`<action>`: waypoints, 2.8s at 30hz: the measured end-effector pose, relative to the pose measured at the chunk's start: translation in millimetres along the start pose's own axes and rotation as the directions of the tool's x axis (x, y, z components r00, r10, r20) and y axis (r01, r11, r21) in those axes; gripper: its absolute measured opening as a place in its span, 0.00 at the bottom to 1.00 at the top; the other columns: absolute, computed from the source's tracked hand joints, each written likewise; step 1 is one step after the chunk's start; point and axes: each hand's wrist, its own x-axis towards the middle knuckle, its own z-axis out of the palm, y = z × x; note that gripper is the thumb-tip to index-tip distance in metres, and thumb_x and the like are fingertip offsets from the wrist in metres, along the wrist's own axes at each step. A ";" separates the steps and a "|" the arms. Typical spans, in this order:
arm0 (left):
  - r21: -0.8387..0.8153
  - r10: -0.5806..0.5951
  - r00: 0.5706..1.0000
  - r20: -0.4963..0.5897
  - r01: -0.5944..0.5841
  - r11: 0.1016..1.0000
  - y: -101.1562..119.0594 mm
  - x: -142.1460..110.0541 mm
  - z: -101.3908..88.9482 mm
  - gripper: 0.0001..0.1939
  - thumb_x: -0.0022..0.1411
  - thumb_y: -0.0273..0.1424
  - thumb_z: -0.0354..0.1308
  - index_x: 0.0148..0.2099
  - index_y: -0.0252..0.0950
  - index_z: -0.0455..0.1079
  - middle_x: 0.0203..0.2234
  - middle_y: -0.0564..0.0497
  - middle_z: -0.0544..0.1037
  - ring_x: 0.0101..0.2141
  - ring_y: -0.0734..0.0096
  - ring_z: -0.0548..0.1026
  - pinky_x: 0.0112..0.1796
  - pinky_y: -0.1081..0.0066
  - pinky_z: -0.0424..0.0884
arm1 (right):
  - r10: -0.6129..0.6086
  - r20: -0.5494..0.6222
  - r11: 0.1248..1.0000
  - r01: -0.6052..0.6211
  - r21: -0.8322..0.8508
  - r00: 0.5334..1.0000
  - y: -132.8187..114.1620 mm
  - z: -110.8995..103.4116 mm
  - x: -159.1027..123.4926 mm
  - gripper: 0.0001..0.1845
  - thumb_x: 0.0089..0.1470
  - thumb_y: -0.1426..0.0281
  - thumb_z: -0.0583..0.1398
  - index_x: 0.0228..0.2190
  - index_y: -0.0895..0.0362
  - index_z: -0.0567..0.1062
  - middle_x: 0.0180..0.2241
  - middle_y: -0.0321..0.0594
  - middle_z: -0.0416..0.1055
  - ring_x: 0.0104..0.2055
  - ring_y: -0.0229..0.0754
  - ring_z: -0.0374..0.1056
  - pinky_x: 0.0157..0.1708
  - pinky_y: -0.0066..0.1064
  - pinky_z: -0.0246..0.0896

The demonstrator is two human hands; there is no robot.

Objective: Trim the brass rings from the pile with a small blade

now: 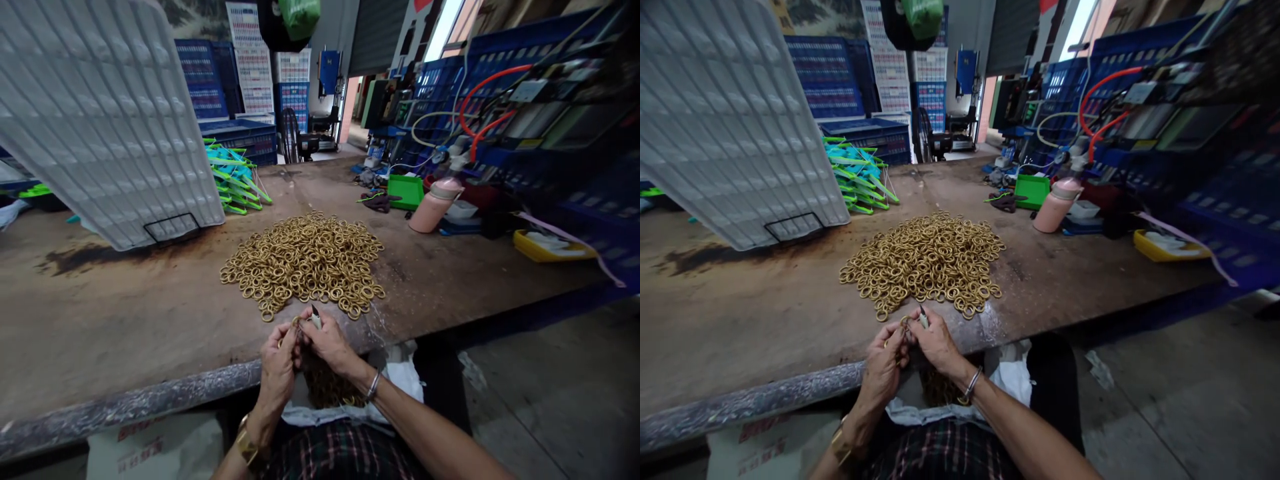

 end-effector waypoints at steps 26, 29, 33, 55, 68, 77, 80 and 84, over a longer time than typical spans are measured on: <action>0.052 -0.116 0.968 0.221 0.107 0.993 9.9 -6.8 -5.9 0.16 0.54 0.44 0.57 0.31 0.34 0.64 0.21 0.57 0.67 0.15 0.86 0.58 0.15 0.82 0.52 | -0.056 0.149 0.993 0.070 -0.093 0.987 -5.2 -7.5 4.0 0.13 0.55 0.63 0.50 0.24 0.57 0.64 0.17 0.31 0.63 0.20 0.33 0.59 0.24 0.24 0.54; 0.060 -0.111 0.974 0.196 0.101 0.993 5.5 -5.5 -6.7 0.17 0.53 0.45 0.58 0.31 0.35 0.63 0.19 0.59 0.66 0.14 0.85 0.58 0.14 0.82 0.52 | -0.106 0.050 0.954 0.116 -0.275 0.993 -2.6 -9.9 5.0 0.11 0.56 0.65 0.49 0.26 0.57 0.66 0.20 0.33 0.65 0.22 0.34 0.60 0.26 0.25 0.54; 0.103 -0.100 0.985 0.141 0.086 0.991 2.5 -3.5 -7.7 0.18 0.52 0.46 0.57 0.31 0.35 0.63 0.17 0.59 0.66 0.13 0.85 0.58 0.14 0.82 0.52 | -0.187 0.135 0.729 0.229 -0.645 0.973 2.4 -15.4 -0.5 0.08 0.54 0.71 0.50 0.30 0.57 0.69 0.24 0.36 0.69 0.26 0.36 0.62 0.28 0.26 0.51; -0.106 -0.228 0.954 0.196 0.252 0.962 19.8 -18.5 -1.1 0.17 0.46 0.41 0.64 0.29 0.35 0.65 0.19 0.56 0.70 0.15 0.83 0.62 0.14 0.81 0.56 | -0.129 -0.101 0.223 -0.071 -0.972 0.987 -12.0 -47.4 18.1 0.12 0.53 0.76 0.49 0.39 0.56 0.66 0.36 0.43 0.73 0.35 0.43 0.68 0.30 0.29 0.50; -0.380 -0.361 0.894 0.266 0.441 0.813 15.7 -5.1 -8.8 0.11 0.45 0.31 0.65 0.29 0.33 0.66 0.22 0.52 0.72 0.22 0.77 0.70 0.16 0.81 0.60 | -0.188 -0.157 0.223 -0.114 -0.968 0.970 -6.8 -71.2 32.1 0.10 0.54 0.75 0.51 0.38 0.56 0.68 0.33 0.41 0.73 0.33 0.43 0.69 0.29 0.28 0.51; -0.269 -0.233 0.964 0.125 0.259 0.928 15.3 -2.9 -0.7 0.20 0.44 0.39 0.67 0.35 0.35 0.65 0.20 0.57 0.69 0.19 0.79 0.68 0.14 0.82 0.60 | -0.342 0.102 0.706 0.327 -0.628 0.934 -3.8 -32.0 6.8 0.09 0.57 0.69 0.50 0.36 0.56 0.69 0.32 0.39 0.70 0.34 0.38 0.65 0.36 0.26 0.56; -0.184 -0.197 0.975 0.104 0.213 0.959 11.5 -3.4 0.1 0.22 0.44 0.43 0.65 0.36 0.35 0.64 0.18 0.59 0.68 0.17 0.82 0.64 0.14 0.82 0.57 | -0.282 0.156 0.792 0.321 -0.519 0.947 -4.2 -21.5 -1.0 0.09 0.57 0.67 0.50 0.34 0.56 0.69 0.27 0.36 0.67 0.29 0.37 0.62 0.32 0.26 0.55; -0.035 -0.156 0.985 0.079 0.160 0.987 2.5 -2.7 -5.8 0.20 0.48 0.44 0.62 0.33 0.35 0.63 0.16 0.60 0.65 0.15 0.85 0.60 0.14 0.83 0.55 | -0.209 0.163 0.863 0.260 -0.432 0.964 -3.6 -15.9 -2.6 0.10 0.56 0.65 0.51 0.31 0.56 0.68 0.23 0.32 0.63 0.26 0.35 0.58 0.26 0.24 0.51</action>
